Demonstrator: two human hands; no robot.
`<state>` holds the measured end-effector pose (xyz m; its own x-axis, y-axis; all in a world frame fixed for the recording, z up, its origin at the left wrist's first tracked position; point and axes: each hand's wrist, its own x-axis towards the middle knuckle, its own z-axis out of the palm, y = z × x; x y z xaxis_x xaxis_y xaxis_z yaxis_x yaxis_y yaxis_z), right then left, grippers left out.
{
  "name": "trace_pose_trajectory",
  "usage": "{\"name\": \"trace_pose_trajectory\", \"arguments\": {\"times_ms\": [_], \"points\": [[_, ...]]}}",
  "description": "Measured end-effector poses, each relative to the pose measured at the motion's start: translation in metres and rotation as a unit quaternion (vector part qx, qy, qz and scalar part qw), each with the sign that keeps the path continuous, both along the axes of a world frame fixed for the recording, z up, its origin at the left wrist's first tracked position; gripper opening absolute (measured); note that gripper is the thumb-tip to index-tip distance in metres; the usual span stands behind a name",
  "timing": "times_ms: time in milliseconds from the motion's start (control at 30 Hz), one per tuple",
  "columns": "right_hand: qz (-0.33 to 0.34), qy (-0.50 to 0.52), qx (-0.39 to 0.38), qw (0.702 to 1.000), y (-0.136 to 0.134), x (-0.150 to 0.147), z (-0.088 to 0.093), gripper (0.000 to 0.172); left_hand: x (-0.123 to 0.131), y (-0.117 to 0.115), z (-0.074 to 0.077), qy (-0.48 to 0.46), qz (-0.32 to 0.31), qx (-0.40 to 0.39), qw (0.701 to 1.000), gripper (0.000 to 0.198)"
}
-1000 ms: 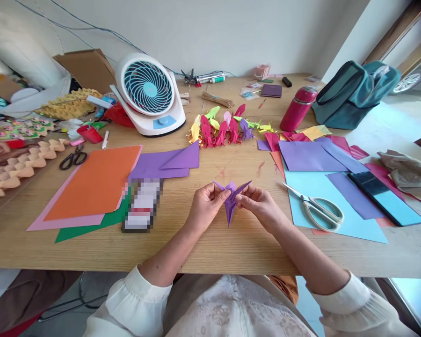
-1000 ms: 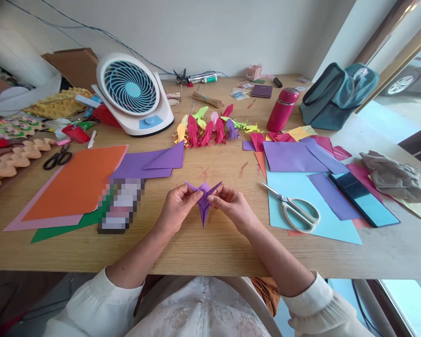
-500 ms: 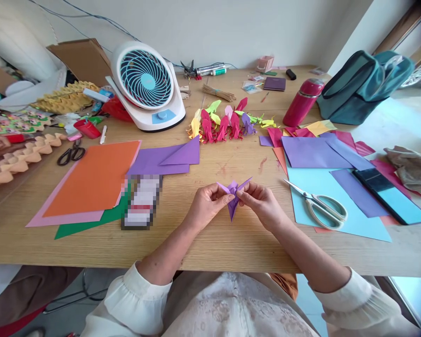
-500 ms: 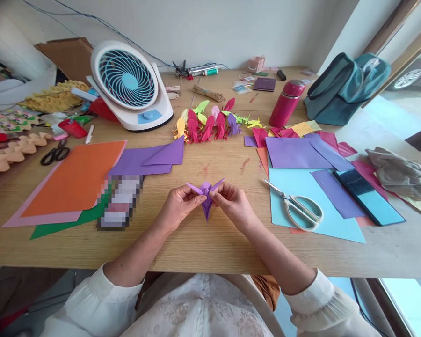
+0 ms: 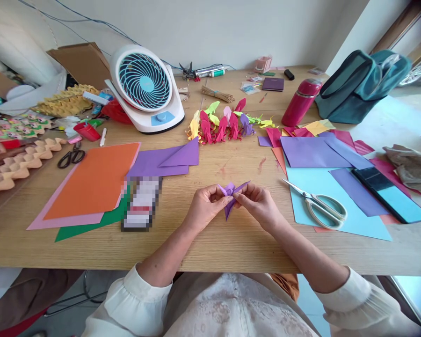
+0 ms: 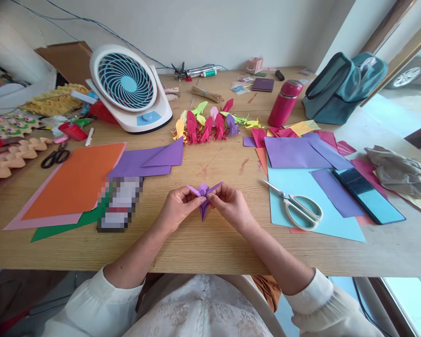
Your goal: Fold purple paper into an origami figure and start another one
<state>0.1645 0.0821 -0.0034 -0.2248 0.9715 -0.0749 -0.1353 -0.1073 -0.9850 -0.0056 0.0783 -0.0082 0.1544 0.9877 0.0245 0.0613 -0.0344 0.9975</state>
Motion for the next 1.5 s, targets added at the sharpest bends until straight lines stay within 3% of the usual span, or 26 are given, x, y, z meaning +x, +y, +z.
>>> {"name": "trace_pose_trajectory", "arguments": {"times_ms": [300,567,833,1233,1500], "points": [[0.050,0.083,-0.080,0.992,0.000,0.004,0.004,0.035,-0.002,0.001,0.007,-0.030,0.026,-0.058,0.998,0.029],[0.032,0.021,-0.028,0.999,0.001,0.002,0.001,0.037,-0.001,0.003,0.004,-0.003,-0.002,-0.032,0.999,0.022],[0.039,0.002,-0.034,0.999,0.000,0.000,-0.004,0.040,-0.004,0.003,0.000,0.038,-0.025,0.004,0.999,0.018],[0.046,0.014,-0.022,0.999,0.002,0.001,-0.006,0.038,0.003,-0.001,0.013,-0.031,-0.003,0.005,0.999,0.029],[0.055,0.020,0.015,0.998,0.001,0.000,-0.001,0.036,0.002,-0.001,0.006,-0.027,0.024,-0.015,0.999,0.024]]}}
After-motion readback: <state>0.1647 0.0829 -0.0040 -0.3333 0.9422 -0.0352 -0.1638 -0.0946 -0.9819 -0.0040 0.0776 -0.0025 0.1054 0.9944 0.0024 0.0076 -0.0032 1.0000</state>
